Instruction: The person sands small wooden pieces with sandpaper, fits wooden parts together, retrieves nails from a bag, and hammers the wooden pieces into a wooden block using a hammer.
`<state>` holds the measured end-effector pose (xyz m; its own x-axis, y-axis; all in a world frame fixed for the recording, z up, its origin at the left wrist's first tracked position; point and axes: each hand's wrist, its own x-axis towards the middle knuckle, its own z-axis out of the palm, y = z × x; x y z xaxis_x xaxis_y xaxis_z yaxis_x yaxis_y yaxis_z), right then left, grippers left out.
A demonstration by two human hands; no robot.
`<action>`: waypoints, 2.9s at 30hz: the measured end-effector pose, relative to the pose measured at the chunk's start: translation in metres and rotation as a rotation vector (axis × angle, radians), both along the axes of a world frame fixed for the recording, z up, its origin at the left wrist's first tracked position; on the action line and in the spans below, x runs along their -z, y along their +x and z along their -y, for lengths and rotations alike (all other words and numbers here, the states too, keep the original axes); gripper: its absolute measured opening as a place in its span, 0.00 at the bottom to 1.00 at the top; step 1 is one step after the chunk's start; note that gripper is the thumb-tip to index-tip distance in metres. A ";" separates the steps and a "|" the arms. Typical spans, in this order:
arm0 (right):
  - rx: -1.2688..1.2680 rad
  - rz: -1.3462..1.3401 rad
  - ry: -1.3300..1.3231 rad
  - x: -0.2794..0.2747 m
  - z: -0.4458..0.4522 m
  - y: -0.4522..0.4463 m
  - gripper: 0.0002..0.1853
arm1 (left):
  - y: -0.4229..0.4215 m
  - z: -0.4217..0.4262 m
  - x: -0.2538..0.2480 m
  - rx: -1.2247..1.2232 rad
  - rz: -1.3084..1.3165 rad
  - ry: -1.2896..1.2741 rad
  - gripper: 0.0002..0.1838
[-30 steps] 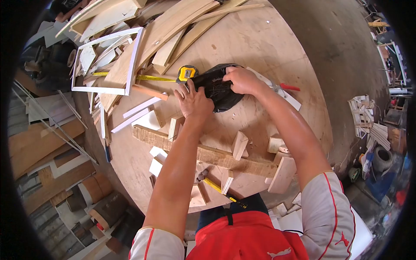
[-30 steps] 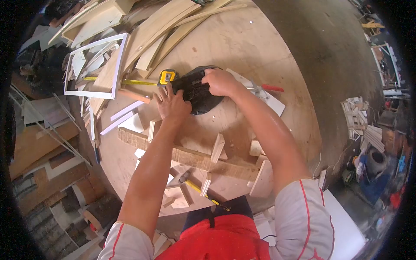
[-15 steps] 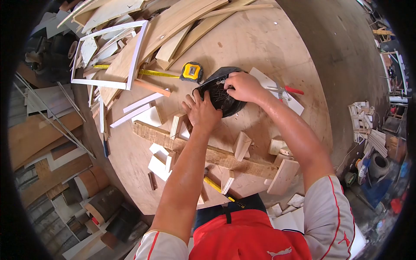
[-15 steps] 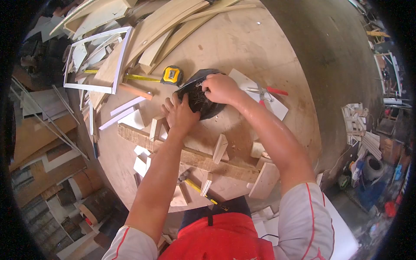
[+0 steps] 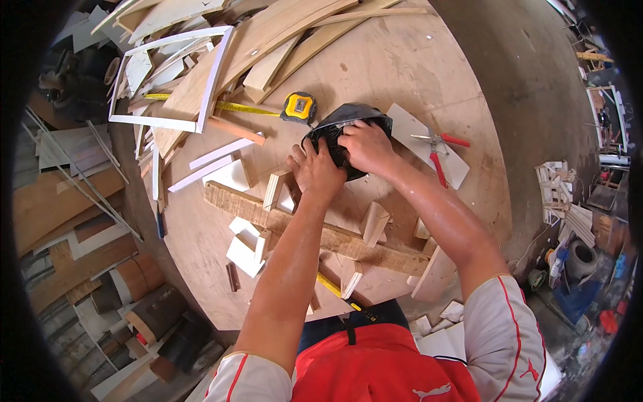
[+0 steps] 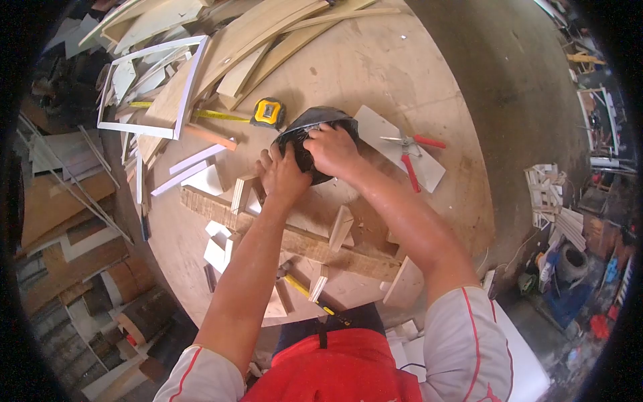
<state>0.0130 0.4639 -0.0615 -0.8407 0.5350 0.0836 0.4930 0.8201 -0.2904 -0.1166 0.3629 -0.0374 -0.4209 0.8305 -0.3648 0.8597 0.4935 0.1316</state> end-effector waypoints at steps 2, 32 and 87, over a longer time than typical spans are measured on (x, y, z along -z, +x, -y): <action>-0.018 0.021 -0.034 0.003 0.000 -0.005 0.06 | -0.001 0.001 0.005 0.008 -0.021 0.013 0.49; 0.320 -0.810 -1.199 -0.129 0.127 0.010 0.10 | -0.048 0.159 -0.118 -0.179 0.847 1.006 0.12; 0.248 -0.668 -0.031 0.035 0.525 -0.042 0.04 | -0.112 0.469 0.080 0.430 0.435 0.980 0.17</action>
